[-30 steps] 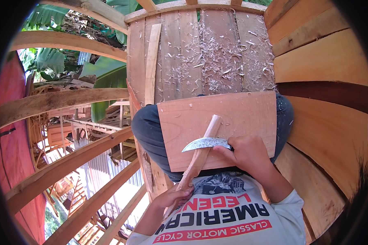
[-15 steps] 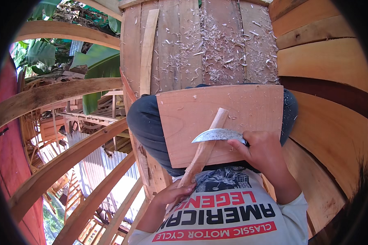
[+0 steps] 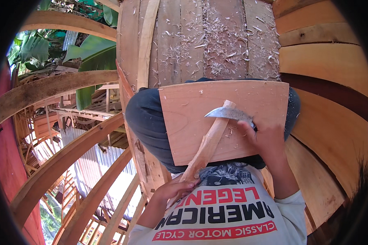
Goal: The person sits cross-legged on a wooden platform and uses a curved knife to shave and shape a long, thin piece of wood. They hold the wood against a flat board on their lap and repeatedly scrape the surface to remove shavings, refining the wood's shape.
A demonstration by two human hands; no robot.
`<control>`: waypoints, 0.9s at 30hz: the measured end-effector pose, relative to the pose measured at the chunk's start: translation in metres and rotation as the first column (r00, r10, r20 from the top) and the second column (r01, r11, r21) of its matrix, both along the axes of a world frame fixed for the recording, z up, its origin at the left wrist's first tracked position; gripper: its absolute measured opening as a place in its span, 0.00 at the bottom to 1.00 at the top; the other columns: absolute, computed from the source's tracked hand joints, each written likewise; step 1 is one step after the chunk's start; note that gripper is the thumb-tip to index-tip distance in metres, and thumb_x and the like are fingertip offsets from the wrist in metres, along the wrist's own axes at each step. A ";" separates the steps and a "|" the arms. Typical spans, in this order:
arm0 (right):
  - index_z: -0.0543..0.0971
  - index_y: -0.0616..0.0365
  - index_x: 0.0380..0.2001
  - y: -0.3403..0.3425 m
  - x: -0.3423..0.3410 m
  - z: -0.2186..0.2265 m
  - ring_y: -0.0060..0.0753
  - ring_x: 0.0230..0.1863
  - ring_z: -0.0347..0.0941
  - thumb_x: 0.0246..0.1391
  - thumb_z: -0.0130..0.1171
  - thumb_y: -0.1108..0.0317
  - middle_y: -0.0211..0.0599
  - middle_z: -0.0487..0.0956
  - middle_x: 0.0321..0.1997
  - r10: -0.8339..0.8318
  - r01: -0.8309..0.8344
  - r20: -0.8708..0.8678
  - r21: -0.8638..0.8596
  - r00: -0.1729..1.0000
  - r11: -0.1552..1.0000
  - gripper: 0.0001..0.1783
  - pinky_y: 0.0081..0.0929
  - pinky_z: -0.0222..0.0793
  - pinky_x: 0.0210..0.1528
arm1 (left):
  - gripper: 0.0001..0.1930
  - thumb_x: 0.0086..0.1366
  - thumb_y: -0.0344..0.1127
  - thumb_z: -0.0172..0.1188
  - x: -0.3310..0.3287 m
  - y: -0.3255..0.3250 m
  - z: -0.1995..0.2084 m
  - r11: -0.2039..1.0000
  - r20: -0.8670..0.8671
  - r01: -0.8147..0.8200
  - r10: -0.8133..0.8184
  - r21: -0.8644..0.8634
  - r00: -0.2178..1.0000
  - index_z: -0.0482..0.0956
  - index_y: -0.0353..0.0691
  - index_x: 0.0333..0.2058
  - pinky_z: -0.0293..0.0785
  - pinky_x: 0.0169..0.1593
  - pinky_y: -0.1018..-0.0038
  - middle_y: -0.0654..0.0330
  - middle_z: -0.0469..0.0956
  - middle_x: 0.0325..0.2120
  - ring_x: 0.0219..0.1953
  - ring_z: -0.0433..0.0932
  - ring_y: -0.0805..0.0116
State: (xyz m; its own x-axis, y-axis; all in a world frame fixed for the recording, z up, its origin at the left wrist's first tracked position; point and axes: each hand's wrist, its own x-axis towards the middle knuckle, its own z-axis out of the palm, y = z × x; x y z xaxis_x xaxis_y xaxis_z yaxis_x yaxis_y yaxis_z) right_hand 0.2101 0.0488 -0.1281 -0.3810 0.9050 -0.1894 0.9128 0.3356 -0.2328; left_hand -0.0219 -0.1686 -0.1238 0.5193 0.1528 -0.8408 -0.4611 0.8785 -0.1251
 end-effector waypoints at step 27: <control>0.76 0.58 0.16 -0.010 -0.012 0.027 0.43 0.18 0.74 0.50 0.59 0.44 0.42 0.74 0.14 0.208 -0.207 -0.018 -0.207 0.978 0.956 0.27 0.34 0.68 0.21 | 0.32 0.52 0.47 0.65 -0.011 -0.002 -0.020 0.995 0.060 0.062 -0.057 -0.078 0.997 0.70 0.39 0.54 0.64 0.45 0.78 0.62 0.74 0.48 0.44 0.69 0.73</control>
